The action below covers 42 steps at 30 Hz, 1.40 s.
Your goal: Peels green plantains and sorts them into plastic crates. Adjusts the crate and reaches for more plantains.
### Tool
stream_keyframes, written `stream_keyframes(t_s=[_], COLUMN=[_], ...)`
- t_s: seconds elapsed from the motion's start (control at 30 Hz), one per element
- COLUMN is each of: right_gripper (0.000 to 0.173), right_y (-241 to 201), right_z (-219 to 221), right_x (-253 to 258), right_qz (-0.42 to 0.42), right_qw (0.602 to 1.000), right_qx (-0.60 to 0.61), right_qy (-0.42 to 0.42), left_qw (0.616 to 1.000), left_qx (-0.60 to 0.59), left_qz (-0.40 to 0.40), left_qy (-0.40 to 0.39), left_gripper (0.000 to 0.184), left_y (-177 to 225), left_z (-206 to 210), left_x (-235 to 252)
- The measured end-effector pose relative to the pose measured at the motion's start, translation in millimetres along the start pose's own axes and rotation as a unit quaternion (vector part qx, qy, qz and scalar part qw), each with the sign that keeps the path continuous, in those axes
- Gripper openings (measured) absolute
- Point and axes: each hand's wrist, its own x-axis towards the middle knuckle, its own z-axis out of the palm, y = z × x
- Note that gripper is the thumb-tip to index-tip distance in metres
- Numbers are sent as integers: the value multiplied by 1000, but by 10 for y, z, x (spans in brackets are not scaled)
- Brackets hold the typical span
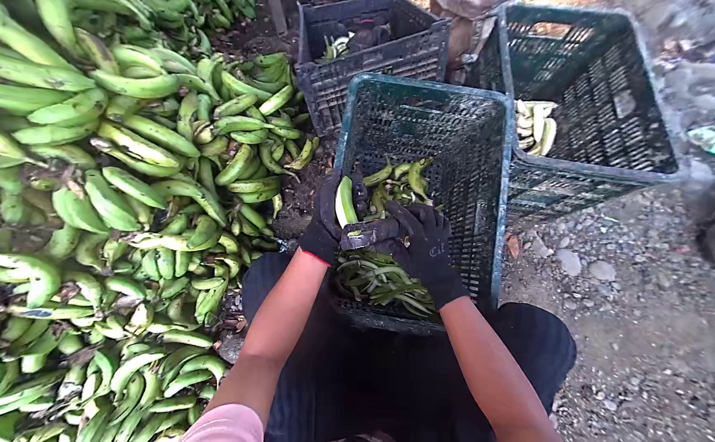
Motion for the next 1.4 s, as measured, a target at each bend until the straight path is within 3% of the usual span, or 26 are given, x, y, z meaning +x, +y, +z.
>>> stream_keyframes(t_s=[0.1,0.2,0.23,0.3,0.4,0.47,0.53,0.6,0.67,0.7,0.77,0.83,0.93,1.07,1.2,1.27,1.33,1.4], right_gripper=[84,75,68,56,56,49,50,51,67,74,87,88,79,70,59,50,51,56], right_y=[-38,-135,-169,-174,-111,-28,37,11,-25,-13,43,59,1,-104,66,146,121,112], right_z=[8,-77,-122,-158,-169,-129,-101,-181,-337,-374,-292,-196,-182,-265,-240,-240,-350,-470], right_x=[22,34,49,79,28,91,121,73,-4,-1,35,55,59,50,145,156,161,144], right_qz=[3,87,139,249,352,370,382,366,316,253,99,6,2,135,323,364,392,386], right_qw=[1000,996,986,950,884,856,846,868,912,940,985,998,998,983,910,874,872,894], right_qx=[-4,4,25,113,269,337,361,327,236,182,81,23,4,33,218,294,254,138], right_qy=[14,-38,-87,-154,-149,-128,-92,-79,-112,-139,-113,-63,-58,-117,-141,-131,-148,-182], left_qw=[998,995,983,918,857,864,899,939,976,983,990,996,991,932,861,874,882,821], left_qx=[-37,80,162,365,492,490,420,317,185,146,102,64,117,326,487,476,464,556], left_qz=[-54,9,59,153,152,91,48,57,65,71,62,19,52,155,137,84,42,5], left_qy=[3,52,61,34,-15,-71,-116,-123,-96,-82,-69,-62,-41,-7,-48,-51,-75,-128], left_gripper=[50,43,39,49,57,52,50,56,66,66,56,57,53,54,58,52,49,47], left_y=[62,-5,-57,-168,-322,-364,-369,-291,-171,-98,36,122,114,-44,-274,-271,-203,-45], left_z=[-30,102,129,118,231,281,287,304,248,196,79,39,69,107,215,325,278,139], left_x=[6,-17,-28,-57,-168,-261,-257,-189,-107,-79,-45,-47,-97,-112,-203,-298,-312,-325])
